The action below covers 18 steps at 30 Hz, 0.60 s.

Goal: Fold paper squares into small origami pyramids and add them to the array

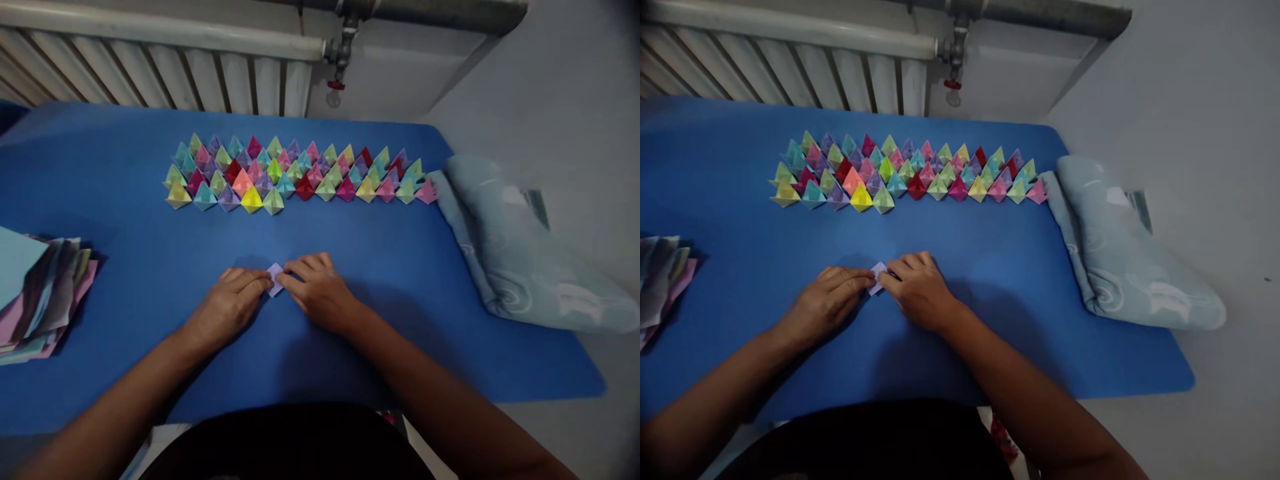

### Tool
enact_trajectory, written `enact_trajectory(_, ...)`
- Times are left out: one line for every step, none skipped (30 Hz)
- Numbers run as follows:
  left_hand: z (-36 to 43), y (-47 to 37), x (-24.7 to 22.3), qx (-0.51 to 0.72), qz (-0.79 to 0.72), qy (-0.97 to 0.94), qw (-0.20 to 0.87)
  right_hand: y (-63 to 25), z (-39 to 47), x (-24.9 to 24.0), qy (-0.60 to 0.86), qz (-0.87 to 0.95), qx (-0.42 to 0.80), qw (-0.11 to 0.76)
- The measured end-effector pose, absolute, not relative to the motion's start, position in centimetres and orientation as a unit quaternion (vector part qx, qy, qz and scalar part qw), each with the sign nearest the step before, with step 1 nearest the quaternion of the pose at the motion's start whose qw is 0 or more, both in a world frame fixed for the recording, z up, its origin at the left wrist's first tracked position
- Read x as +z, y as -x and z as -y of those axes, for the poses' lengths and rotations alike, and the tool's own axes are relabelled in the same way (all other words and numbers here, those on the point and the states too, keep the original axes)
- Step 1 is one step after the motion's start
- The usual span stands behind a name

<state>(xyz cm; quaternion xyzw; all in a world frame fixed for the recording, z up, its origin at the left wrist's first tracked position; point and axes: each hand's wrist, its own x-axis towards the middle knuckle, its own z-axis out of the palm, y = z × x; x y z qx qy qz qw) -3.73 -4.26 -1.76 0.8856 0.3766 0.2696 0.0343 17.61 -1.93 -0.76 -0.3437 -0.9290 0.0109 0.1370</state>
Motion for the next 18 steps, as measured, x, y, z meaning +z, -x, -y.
enact_trajectory(4.3,3.7,-1.8,0.271,-0.376,-0.885,0.033,-17.7,2.0,-0.7,0.347,0.929,0.018,0.131)
enact_trajectory(4.3,3.8,-1.9,0.272,-0.376,-0.885,0.031,-17.8,2.1,-0.7,0.349,0.928,0.025,0.125)
enact_trajectory(4.3,3.8,-2.0,0.273,-0.375,-0.886,0.027,-17.8,2.2,-0.8,0.351,0.928,0.031,0.118)
enact_trajectory(4.3,3.8,-2.0,0.271,-0.372,-0.887,0.024,-18.0,2.2,-0.8,0.351,0.929,0.037,0.113)
enact_trajectory(4.3,3.8,-2.1,0.269,-0.368,-0.89,0.021,-18.1,2.3,-0.9,0.35,0.929,0.041,0.109)
enact_trajectory(4.3,3.8,-2.1,0.266,-0.365,-0.892,0.018,-18.2,2.3,-1.0,0.349,0.93,0.044,0.105)
enact_trajectory(4.3,3.8,-2.1,0.26,-0.362,-0.895,0.015,-18.4,2.3,-1.0,0.346,0.931,0.046,0.101)
enact_trajectory(4.3,3.8,-2.1,0.251,-0.36,-0.898,0.016,-18.5,2.3,-1.0,0.344,0.933,0.047,0.099)
enact_trajectory(4.2,3.8,-2.0,0.242,-0.357,-0.902,0.017,-18.6,2.3,-1.1,0.341,0.934,0.05,0.096)
enact_trajectory(4.1,3.8,-2.0,0.233,-0.354,-0.906,0.02,-18.7,2.3,-1.0,0.339,0.935,0.053,0.093)
enact_trajectory(3.9,3.9,-1.9,0.225,-0.35,-0.909,0.023,-18.8,2.2,-1.0,0.336,0.936,0.057,0.091)
enact_trajectory(3.8,3.9,-1.9,0.216,-0.347,-0.912,0.029,-18.9,2.2,-1.0,0.335,0.936,0.063,0.093)
enact_trajectory(3.7,4.0,-1.8,0.209,-0.345,-0.914,0.035,-18.9,2.2,-0.9,0.337,0.934,0.07,0.099)
enact_trajectory(3.5,4.1,-1.8,0.205,-0.343,-0.916,0.04,-18.9,2.2,-0.8,0.341,0.93,0.079,0.111)
enact_trajectory(3.5,4.1,-1.7,0.2,-0.342,-0.917,0.047,-18.9,2.2,-0.8,0.348,0.925,0.087,0.126)
enact_trajectory(3.4,4.2,-1.7,0.195,-0.342,-0.917,0.054,-18.9,2.2,-0.7,0.354,0.92,0.095,0.141)
enact_trajectory(3.4,4.2,-1.6,0.193,-0.344,-0.917,0.063,-18.9,2.2,-0.7,0.359,0.915,0.102,0.155)
enact_trajectory(3.4,4.2,-1.6,0.193,-0.346,-0.915,0.075,-18.9,2.3,-0.7,0.359,0.912,0.108,0.166)
